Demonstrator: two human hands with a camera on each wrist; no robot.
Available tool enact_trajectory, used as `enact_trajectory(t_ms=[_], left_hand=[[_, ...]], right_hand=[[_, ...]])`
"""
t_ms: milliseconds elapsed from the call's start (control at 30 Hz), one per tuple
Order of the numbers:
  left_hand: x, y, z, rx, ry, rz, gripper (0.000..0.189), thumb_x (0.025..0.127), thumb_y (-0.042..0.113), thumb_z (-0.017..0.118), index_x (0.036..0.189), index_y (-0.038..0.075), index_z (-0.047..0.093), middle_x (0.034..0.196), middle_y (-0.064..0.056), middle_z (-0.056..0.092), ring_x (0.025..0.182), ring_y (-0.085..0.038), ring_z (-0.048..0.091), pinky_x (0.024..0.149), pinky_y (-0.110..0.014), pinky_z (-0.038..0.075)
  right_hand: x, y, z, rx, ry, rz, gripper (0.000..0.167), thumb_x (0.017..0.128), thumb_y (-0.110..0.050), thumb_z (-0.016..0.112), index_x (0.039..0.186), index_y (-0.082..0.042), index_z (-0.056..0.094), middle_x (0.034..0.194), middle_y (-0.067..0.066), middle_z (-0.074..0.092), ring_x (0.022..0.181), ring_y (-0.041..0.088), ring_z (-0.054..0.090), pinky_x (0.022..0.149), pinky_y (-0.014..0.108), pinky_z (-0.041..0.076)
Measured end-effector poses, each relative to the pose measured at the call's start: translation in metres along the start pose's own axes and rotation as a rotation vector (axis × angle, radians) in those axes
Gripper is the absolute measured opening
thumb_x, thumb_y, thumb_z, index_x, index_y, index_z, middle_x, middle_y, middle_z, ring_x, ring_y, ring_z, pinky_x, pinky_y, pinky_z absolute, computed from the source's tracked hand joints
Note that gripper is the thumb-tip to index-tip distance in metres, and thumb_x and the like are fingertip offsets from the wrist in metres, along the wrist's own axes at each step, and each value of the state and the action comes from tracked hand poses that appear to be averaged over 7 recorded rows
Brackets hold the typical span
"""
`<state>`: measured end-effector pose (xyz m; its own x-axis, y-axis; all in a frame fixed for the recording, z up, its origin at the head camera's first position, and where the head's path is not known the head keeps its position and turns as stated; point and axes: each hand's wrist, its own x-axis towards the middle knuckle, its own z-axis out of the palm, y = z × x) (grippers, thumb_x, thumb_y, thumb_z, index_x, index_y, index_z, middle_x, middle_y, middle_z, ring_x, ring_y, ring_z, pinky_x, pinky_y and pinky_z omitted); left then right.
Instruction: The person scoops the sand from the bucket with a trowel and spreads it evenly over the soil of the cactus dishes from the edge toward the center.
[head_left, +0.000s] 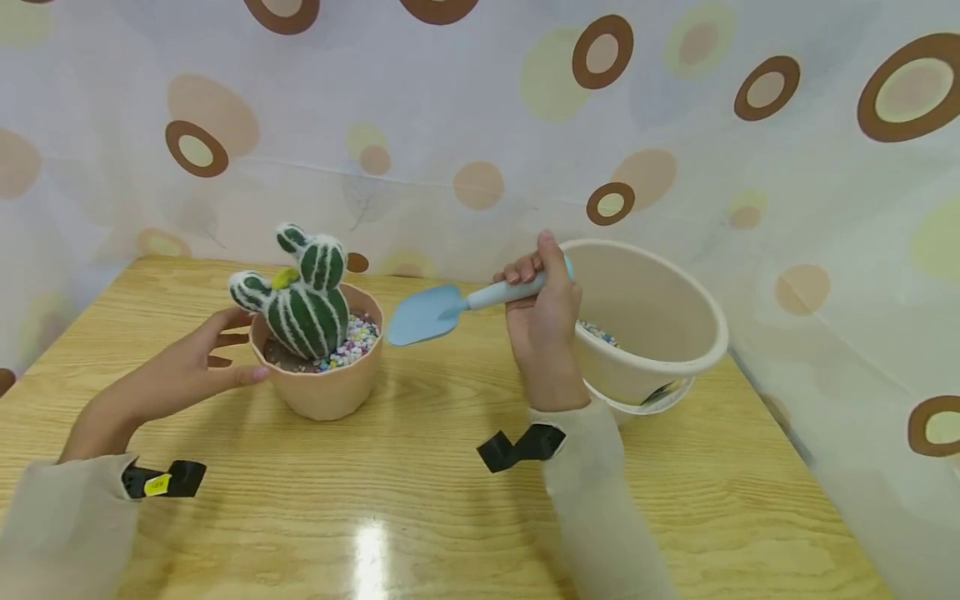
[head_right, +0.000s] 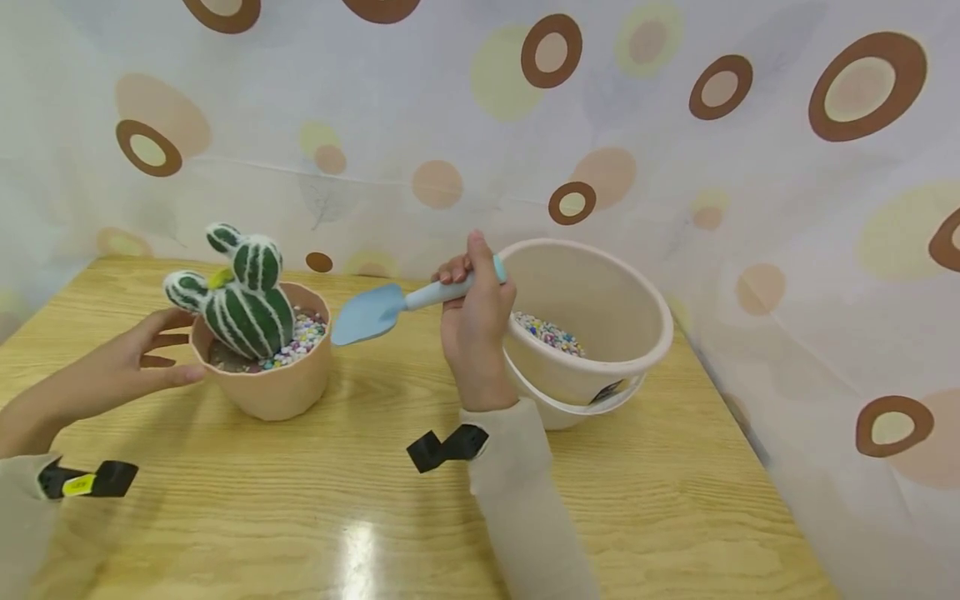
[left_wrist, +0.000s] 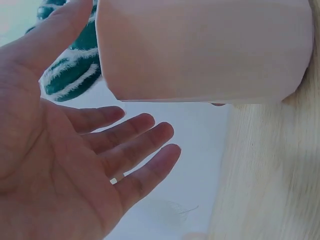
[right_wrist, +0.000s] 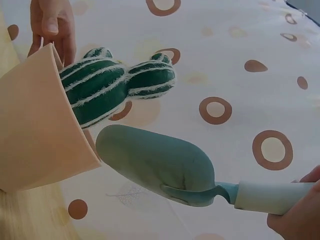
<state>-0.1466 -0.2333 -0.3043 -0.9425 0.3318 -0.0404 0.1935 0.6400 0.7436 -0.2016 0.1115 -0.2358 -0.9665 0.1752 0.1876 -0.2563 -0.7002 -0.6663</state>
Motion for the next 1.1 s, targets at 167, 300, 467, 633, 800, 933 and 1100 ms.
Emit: enact_trajectory(t_ms=[167, 300, 467, 633, 800, 933, 1100], left_hand=[[-0.004, 0.003, 0.002, 0.055, -0.005, -0.021, 0.082, 0.095, 0.029, 0.06, 0.15, -0.002, 0.008, 0.149, -0.031, 0.021, 0.129, -0.053, 0.031, 0.095, -0.067, 0.035], [-0.007, 0.006, 0.003, 0.1, 0.0, -0.046, 0.081, 0.095, 0.033, 0.059, 0.148, -0.006, 0.012, 0.146, -0.032, 0.024, 0.127, -0.052, 0.034, 0.094, -0.065, 0.035], [-0.013, 0.009, 0.005, 0.142, -0.01, -0.09, 0.078, 0.095, 0.037, 0.057, 0.144, -0.011, 0.019, 0.143, -0.034, 0.028, 0.125, -0.052, 0.036, 0.092, -0.065, 0.037], [-0.018, 0.013, 0.007, 0.192, -0.028, -0.109, 0.072, 0.095, 0.04, 0.056, 0.14, -0.009, 0.028, 0.138, -0.033, 0.038, 0.12, -0.05, 0.044, 0.085, -0.061, 0.044], [-0.022, 0.02, 0.012, 0.207, -0.052, -0.101, 0.067, 0.094, 0.041, 0.058, 0.136, -0.007, 0.035, 0.132, -0.028, 0.048, 0.115, -0.045, 0.052, 0.08, -0.053, 0.049], [-0.023, 0.028, 0.016, 0.219, -0.07, -0.077, 0.064, 0.093, 0.041, 0.06, 0.133, -0.005, 0.039, 0.129, -0.027, 0.052, 0.113, -0.043, 0.055, 0.08, -0.052, 0.05], [-0.025, 0.037, 0.02, 0.221, -0.109, -0.053, 0.06, 0.094, 0.041, 0.058, 0.131, -0.003, 0.044, 0.128, -0.026, 0.054, 0.112, -0.04, 0.057, 0.08, -0.051, 0.051]], right_hand=[[0.002, -0.005, -0.002, 0.005, 0.01, -0.006, 0.041, 0.101, -0.016, 0.044, 0.06, -0.013, 0.044, 0.049, -0.004, 0.042, 0.047, 0.009, 0.043, 0.059, 0.024, 0.044], [0.004, -0.01, -0.004, 0.005, 0.012, -0.004, 0.043, 0.101, -0.015, 0.044, 0.058, -0.014, 0.043, 0.048, -0.005, 0.042, 0.046, 0.008, 0.043, 0.058, 0.024, 0.043], [0.007, -0.016, -0.008, 0.022, 0.028, 0.015, 0.043, 0.1, -0.013, 0.043, 0.057, -0.013, 0.043, 0.047, -0.004, 0.042, 0.045, 0.01, 0.043, 0.057, 0.024, 0.042], [0.01, -0.023, -0.01, 0.007, 0.038, 0.028, 0.043, 0.1, -0.012, 0.042, 0.057, -0.013, 0.042, 0.046, -0.004, 0.041, 0.045, 0.01, 0.043, 0.057, 0.024, 0.041], [0.014, -0.03, -0.01, -0.021, 0.024, 0.026, 0.042, 0.099, -0.012, 0.042, 0.058, -0.013, 0.042, 0.047, -0.004, 0.041, 0.046, 0.011, 0.043, 0.058, 0.024, 0.041], [0.015, -0.036, -0.012, -0.019, 0.02, 0.026, 0.042, 0.1, -0.012, 0.042, 0.058, -0.012, 0.041, 0.047, -0.003, 0.04, 0.047, 0.012, 0.042, 0.058, 0.024, 0.04], [0.017, -0.042, -0.016, -0.002, 0.018, 0.013, 0.042, 0.1, -0.012, 0.042, 0.059, -0.011, 0.041, 0.048, -0.002, 0.039, 0.047, 0.012, 0.042, 0.058, 0.025, 0.041]])
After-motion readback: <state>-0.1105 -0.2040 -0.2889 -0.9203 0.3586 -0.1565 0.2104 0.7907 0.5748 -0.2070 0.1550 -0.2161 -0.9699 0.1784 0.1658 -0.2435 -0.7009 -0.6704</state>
